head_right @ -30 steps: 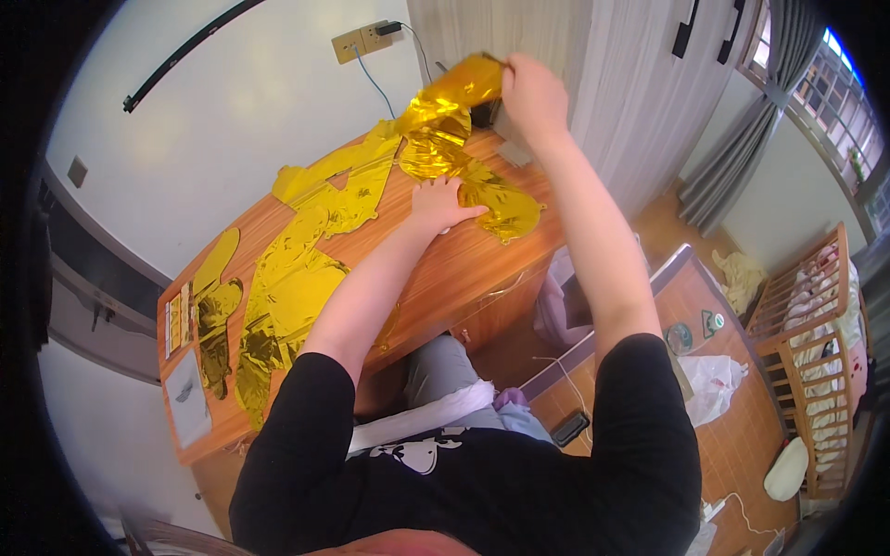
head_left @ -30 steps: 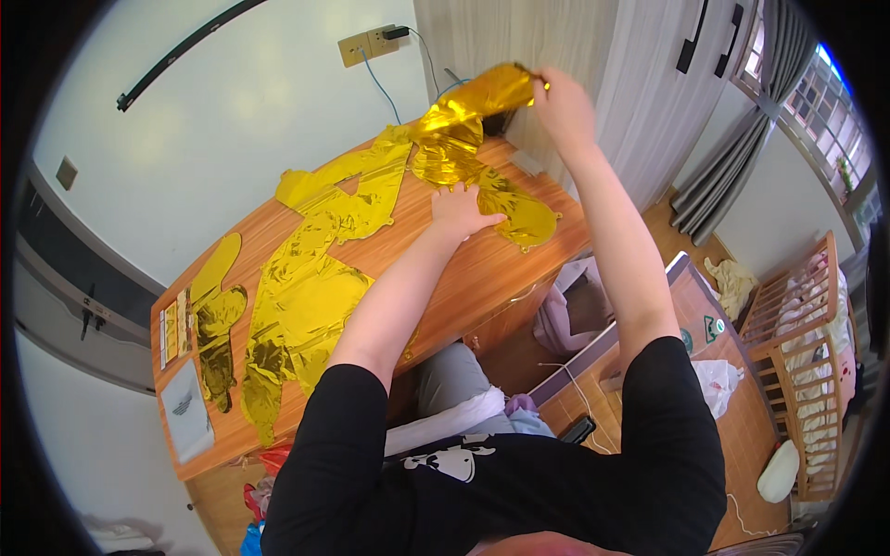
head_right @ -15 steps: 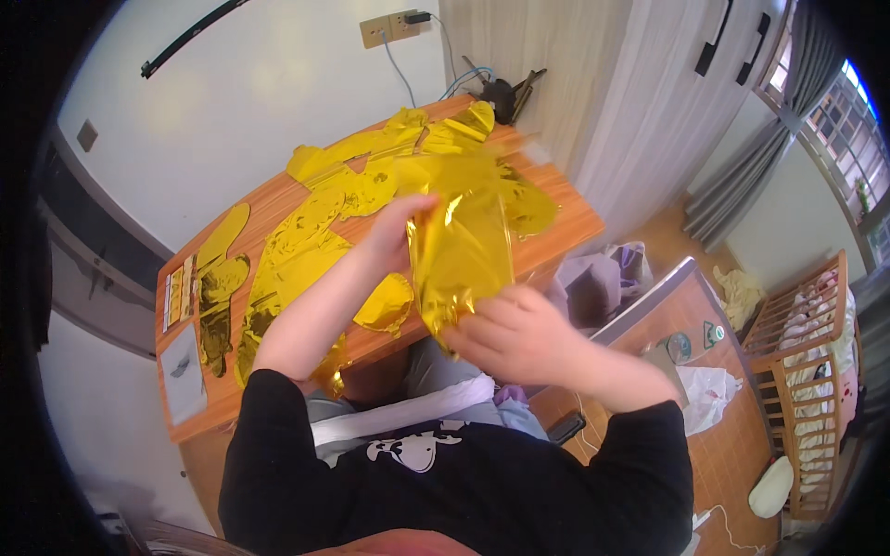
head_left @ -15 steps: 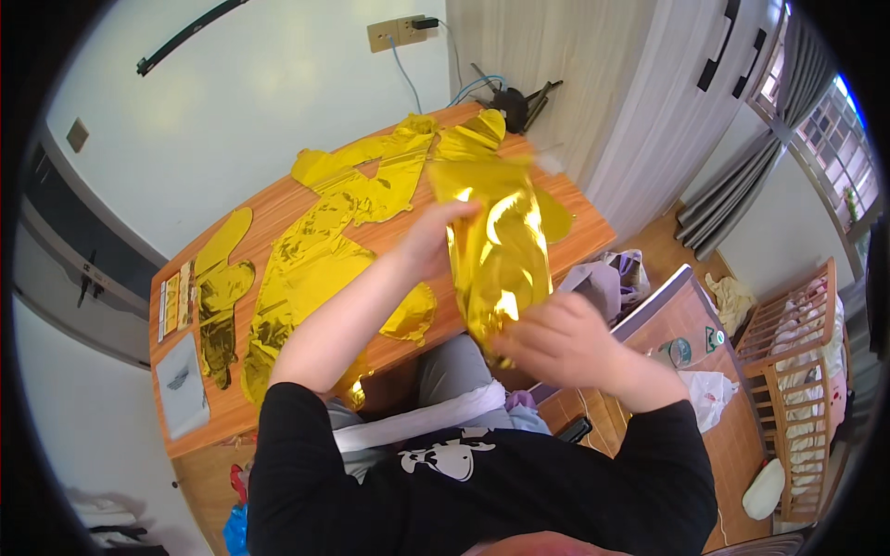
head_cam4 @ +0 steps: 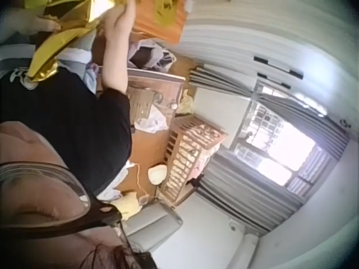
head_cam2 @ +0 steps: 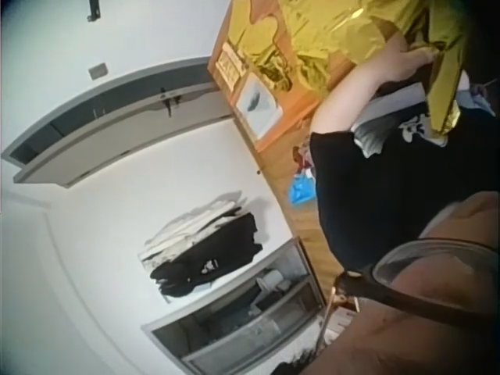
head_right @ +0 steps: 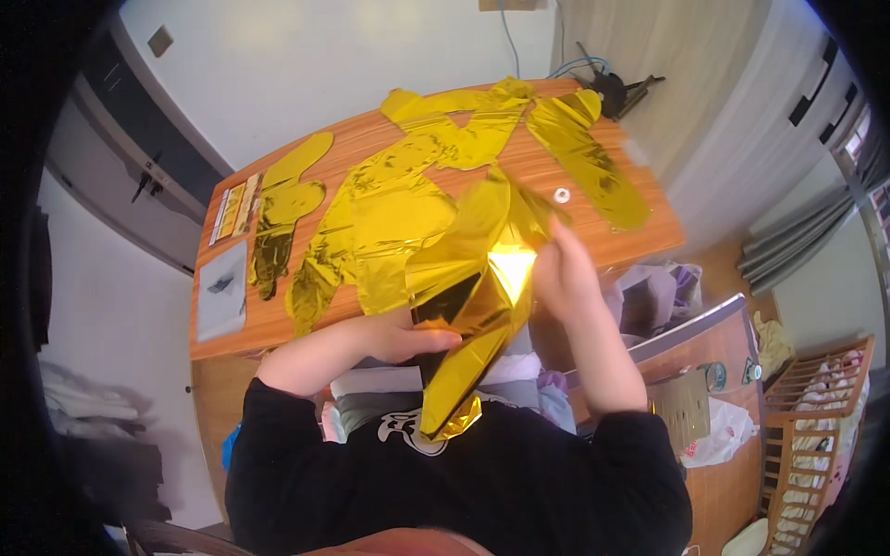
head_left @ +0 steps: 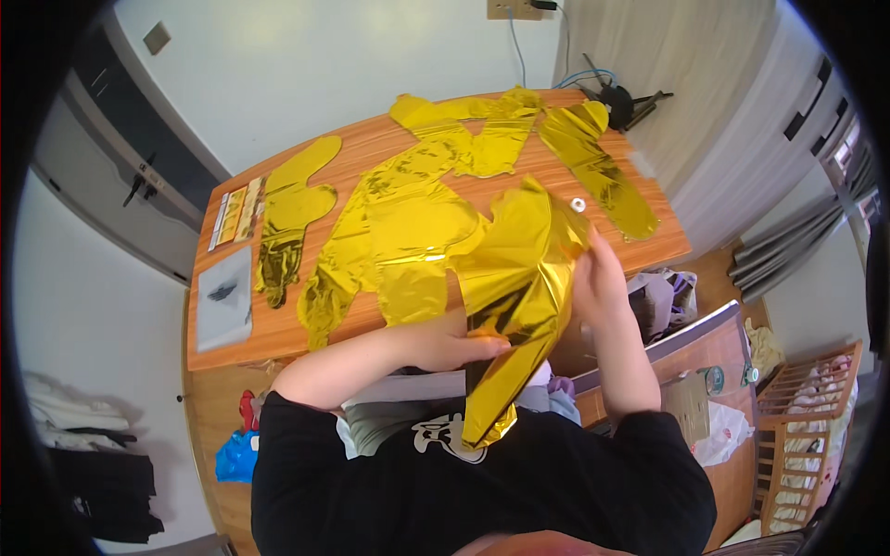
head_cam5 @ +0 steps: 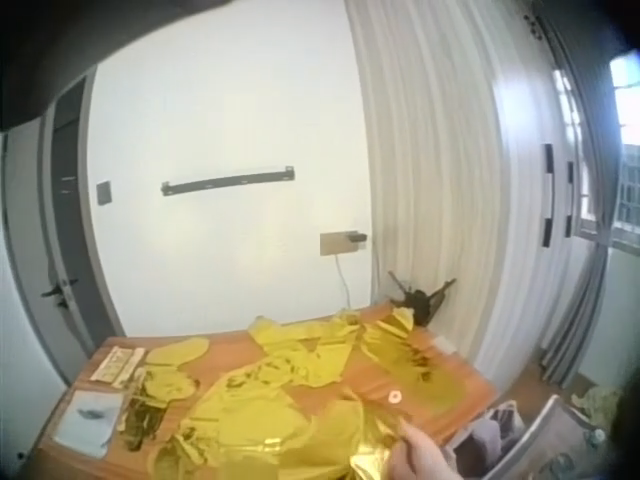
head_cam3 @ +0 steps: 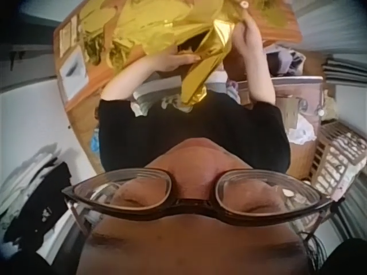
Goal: Folding deflated foil balloons and placing them into plastic packaging sleeves with cardboard backings.
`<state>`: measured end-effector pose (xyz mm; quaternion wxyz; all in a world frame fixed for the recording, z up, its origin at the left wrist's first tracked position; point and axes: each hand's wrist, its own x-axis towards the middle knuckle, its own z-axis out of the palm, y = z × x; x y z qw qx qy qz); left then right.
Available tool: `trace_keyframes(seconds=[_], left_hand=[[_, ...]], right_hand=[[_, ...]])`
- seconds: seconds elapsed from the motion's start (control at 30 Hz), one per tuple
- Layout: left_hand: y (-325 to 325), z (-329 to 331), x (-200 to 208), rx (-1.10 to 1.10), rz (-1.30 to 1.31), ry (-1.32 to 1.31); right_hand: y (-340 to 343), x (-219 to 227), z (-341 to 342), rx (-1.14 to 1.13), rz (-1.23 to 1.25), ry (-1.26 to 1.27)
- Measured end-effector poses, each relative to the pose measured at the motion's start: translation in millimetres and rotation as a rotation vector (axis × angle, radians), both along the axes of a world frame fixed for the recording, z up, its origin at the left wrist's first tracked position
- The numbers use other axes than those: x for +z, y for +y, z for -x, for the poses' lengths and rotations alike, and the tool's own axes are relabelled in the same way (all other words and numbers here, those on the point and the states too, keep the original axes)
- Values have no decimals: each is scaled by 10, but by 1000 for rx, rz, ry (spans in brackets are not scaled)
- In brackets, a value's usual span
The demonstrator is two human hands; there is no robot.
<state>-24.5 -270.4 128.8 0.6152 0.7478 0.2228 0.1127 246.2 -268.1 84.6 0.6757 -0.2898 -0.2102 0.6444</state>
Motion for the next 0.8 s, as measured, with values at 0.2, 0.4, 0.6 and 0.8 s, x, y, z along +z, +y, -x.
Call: trace_keyframes(seconds=[0.2,0.4,0.6,0.8], left_hand=[[398,529,-178,179,138,108],[1020,1037,-451,558,-302,-264],[1738,1186,-831,831,-341,118],[1773,1197,-902,700,-730,743]], right_hand=[[794,352,625,31,-174,-61],[1714,190,1120,203,-103,-124],[2309,-377,1086,175,55,-375],[2086,-406,874,202,66,-735]])
